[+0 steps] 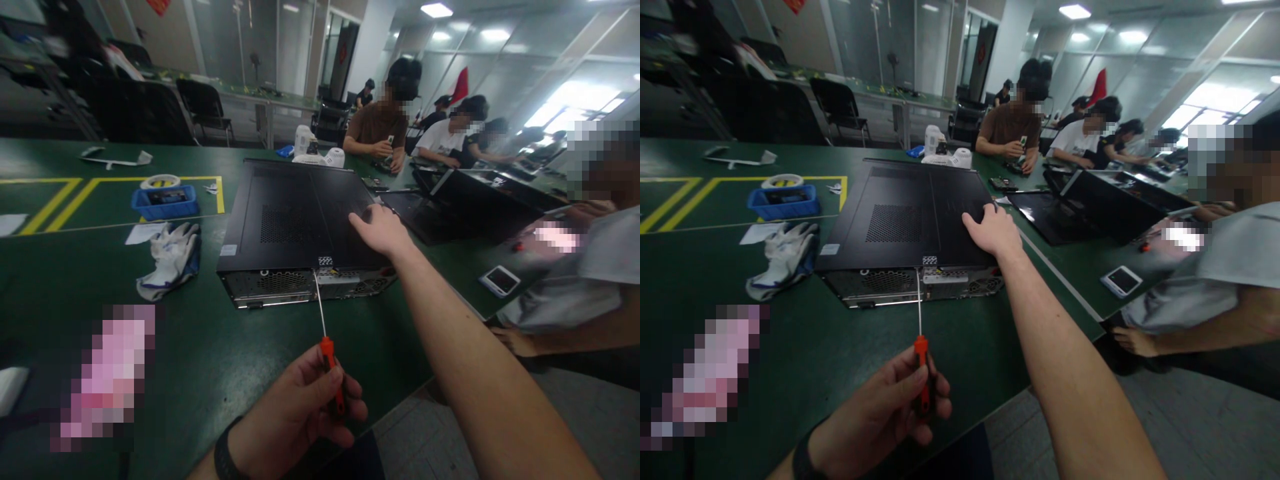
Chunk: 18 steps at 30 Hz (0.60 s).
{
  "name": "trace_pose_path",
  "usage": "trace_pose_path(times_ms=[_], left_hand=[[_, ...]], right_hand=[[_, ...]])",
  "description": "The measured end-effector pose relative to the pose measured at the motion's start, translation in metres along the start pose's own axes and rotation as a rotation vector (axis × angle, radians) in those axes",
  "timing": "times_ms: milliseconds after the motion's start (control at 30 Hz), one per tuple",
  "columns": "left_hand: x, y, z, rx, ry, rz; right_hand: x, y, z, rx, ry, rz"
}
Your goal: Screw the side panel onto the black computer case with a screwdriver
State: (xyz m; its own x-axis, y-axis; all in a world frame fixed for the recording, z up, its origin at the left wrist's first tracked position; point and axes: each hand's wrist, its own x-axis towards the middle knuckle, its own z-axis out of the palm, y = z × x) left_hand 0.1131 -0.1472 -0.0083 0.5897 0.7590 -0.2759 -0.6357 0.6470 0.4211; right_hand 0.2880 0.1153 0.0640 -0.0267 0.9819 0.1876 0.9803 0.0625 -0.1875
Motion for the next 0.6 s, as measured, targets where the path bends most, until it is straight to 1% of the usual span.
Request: trace_pose_path(times_ms=[267, 600], left_hand=[[0.0011, -0.0012, -0.0009, 0.024, -0.009, -0.011], [-0.0030, 0.0043, 0.0011, -0.100, -0.046, -0.040]], right_hand=[[0.0002, 0.0005, 0.0012, 0.007, 0.010, -0.006], [0.0007, 0.0009, 0.0020, 0.001, 0.014, 0.000]])
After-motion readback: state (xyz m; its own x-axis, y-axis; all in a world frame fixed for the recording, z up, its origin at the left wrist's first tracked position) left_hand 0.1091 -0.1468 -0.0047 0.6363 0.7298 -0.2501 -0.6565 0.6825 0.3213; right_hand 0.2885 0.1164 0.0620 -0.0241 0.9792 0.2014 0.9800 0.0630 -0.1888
